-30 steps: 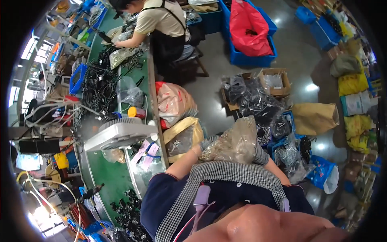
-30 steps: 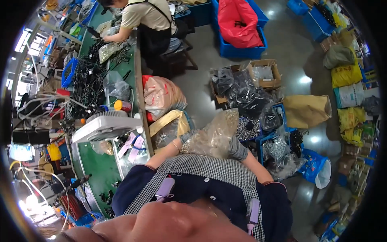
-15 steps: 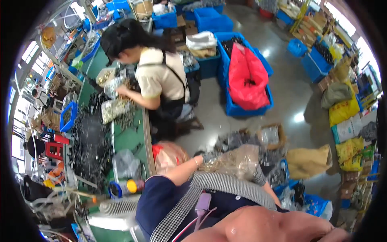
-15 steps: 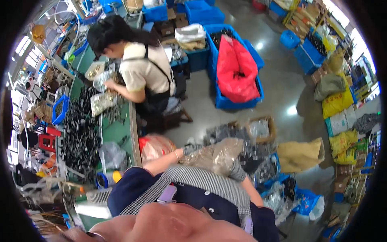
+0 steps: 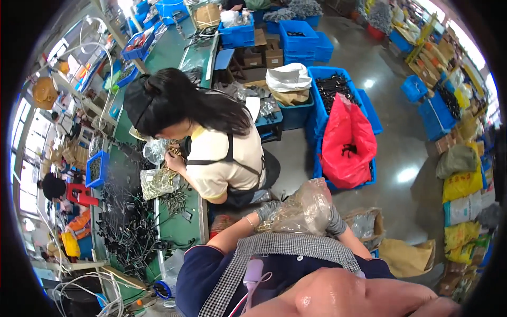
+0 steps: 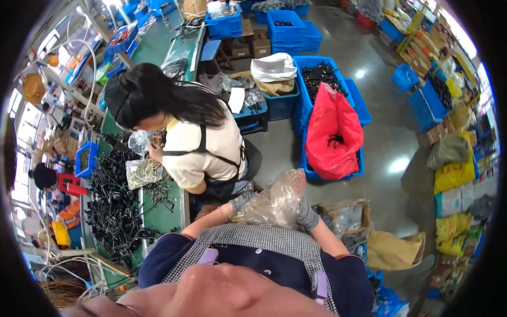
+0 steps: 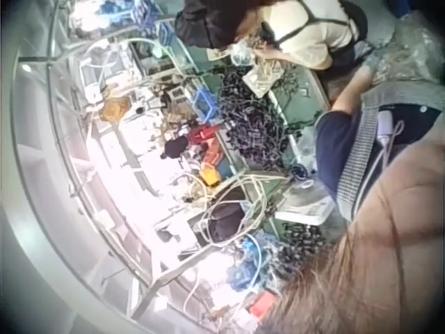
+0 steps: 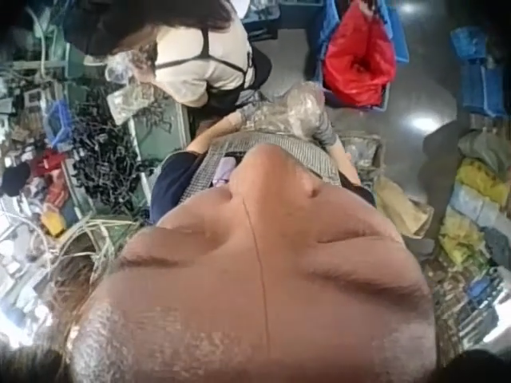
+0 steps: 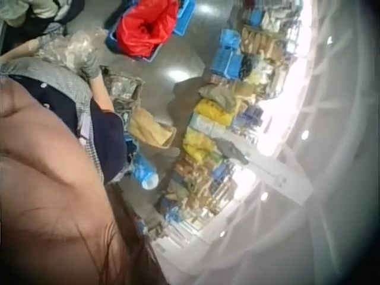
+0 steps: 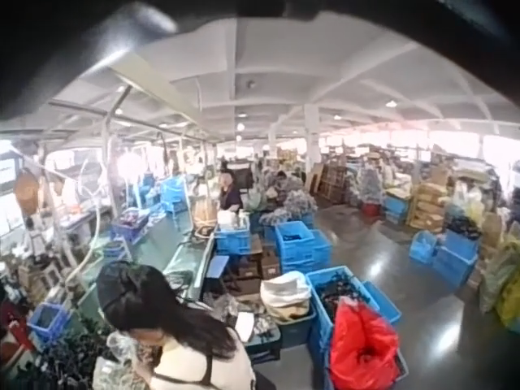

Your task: Assembling small metal pins into plastic components using a power tool on a factory assembly line.

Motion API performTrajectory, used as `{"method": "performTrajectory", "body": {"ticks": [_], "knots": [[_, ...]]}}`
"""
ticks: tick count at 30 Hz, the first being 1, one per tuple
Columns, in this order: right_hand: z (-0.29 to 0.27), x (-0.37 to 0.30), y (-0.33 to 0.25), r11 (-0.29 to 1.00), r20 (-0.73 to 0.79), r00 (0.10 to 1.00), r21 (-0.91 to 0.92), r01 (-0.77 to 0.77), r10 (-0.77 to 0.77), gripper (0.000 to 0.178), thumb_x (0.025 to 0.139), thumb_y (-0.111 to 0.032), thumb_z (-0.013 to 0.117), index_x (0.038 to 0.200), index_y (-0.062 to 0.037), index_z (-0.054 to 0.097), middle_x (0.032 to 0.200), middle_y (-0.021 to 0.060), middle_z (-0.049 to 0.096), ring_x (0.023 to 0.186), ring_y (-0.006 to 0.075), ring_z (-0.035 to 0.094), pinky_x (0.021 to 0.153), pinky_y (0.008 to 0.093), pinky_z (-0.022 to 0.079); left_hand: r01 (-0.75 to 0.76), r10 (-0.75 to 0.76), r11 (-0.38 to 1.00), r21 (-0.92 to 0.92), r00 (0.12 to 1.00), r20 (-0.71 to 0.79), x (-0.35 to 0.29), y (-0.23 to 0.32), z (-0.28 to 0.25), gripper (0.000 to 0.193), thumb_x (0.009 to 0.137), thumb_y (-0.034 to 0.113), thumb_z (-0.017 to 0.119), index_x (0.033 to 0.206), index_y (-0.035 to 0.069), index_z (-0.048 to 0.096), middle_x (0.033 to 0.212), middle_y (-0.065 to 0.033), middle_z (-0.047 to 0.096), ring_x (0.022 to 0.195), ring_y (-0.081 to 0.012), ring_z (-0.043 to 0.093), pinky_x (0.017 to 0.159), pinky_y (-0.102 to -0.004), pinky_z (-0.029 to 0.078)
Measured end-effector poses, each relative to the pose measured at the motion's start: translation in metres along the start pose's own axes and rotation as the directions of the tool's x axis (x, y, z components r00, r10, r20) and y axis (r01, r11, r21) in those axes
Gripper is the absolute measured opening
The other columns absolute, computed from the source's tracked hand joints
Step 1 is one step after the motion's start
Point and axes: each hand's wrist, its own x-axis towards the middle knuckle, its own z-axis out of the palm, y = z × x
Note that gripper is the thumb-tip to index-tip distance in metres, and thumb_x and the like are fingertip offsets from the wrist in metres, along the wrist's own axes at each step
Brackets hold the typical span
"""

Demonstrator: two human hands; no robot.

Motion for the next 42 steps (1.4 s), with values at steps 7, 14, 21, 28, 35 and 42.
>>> {"method": "performTrajectory", "body": {"ticks": [7,14,21,28,35,42], "knots": [[-0.080,0.149,0.062,0.992,0.248,0.964,0.111,0.066,-0.092,0.046,0.081,-0.012,0.059,0.125,-0.0062,0.044,0.122,0.0076,0.048,0.111,0.0203,0.046,0.096,0.0327,0.038,-0.212,0.213,0.977,-0.028,0.977,0.033,0.051,0.109,0.046,0.022,0.088,0.016,0.054,0.103,0.001,0.063,0.092,-0.0069,0.065,0.079,-0.0141,0.062,0.068,-0.0269,0.051],[-0.175,0.295,0.095,0.922,0.334,0.939,0.382,-0.055,-0.082,0.050,0.082,-0.014,0.058,0.129,-0.0053,0.041,0.126,0.0087,0.045,0.115,0.0208,0.044,0.099,0.0326,0.036,-0.350,0.350,0.936,-0.023,0.937,-0.011,0.115,0.219,0.130,0.023,0.088,0.016,0.054,0.103,0.001,0.063,0.092,-0.0080,0.066,0.080,-0.0147,0.062,0.069,-0.0269,0.051],[-0.228,0.418,0.101,0.994,0.534,0.844,0.108,0.000,-0.058,0.056,0.080,-0.018,0.059,0.130,-0.0038,0.039,0.131,0.0111,0.041,0.119,0.0255,0.041,0.106,0.0373,0.024,-0.393,0.381,0.906,-0.158,0.919,-0.102,0.163,0.299,0.135,0.027,0.088,0.018,0.050,0.109,0.003,0.059,0.101,-0.0090,0.063,0.086,-0.0190,0.062,0.077,-0.0326,0.051],[-0.203,0.551,0.123,0.928,0.606,0.745,-0.027,0.371,-0.280,0.052,0.078,-0.020,0.062,0.125,-0.0026,0.046,0.126,0.0115,0.047,0.117,0.0273,0.043,0.106,0.0385,0.023,-0.611,0.557,0.713,-0.345,0.792,-0.251,0.185,0.361,0.095,0.044,0.086,0.035,0.054,0.117,0.005,0.053,0.107,-0.0118,0.061,0.086,-0.0217,0.063,0.075,-0.0350,0.053],[-0.130,0.707,0.135,0.947,0.611,0.730,0.274,0.167,-0.305,0.022,0.077,-0.021,0.063,0.091,-0.0048,0.066,0.103,0.0076,0.061,0.093,0.0175,0.057,0.085,0.0316,0.045,-0.729,0.681,0.304,-0.614,0.617,-0.396,0.169,0.422,0.054,0.052,0.085,0.043,0.054,0.123,0.008,0.048,0.113,-0.0130,0.058,0.086,-0.0229,0.062,0.075,-0.0355,0.053],[0.000,0.907,0.031,0.824,0.528,0.633,0.332,0.460,-0.566,0.023,0.081,-0.015,0.055,0.100,-0.0039,0.061,0.101,0.0100,0.062,0.090,0.0203,0.058,0.079,0.0327,0.047,-0.884,0.803,0.237,-0.402,0.411,-0.431,0.083,0.469,0.084,0.060,0.084,0.050,0.052,0.127,0.010,0.044,0.112,-0.0114,0.058,0.039,-0.0046,0.030,0.038,-0.0207,0.030]]}}
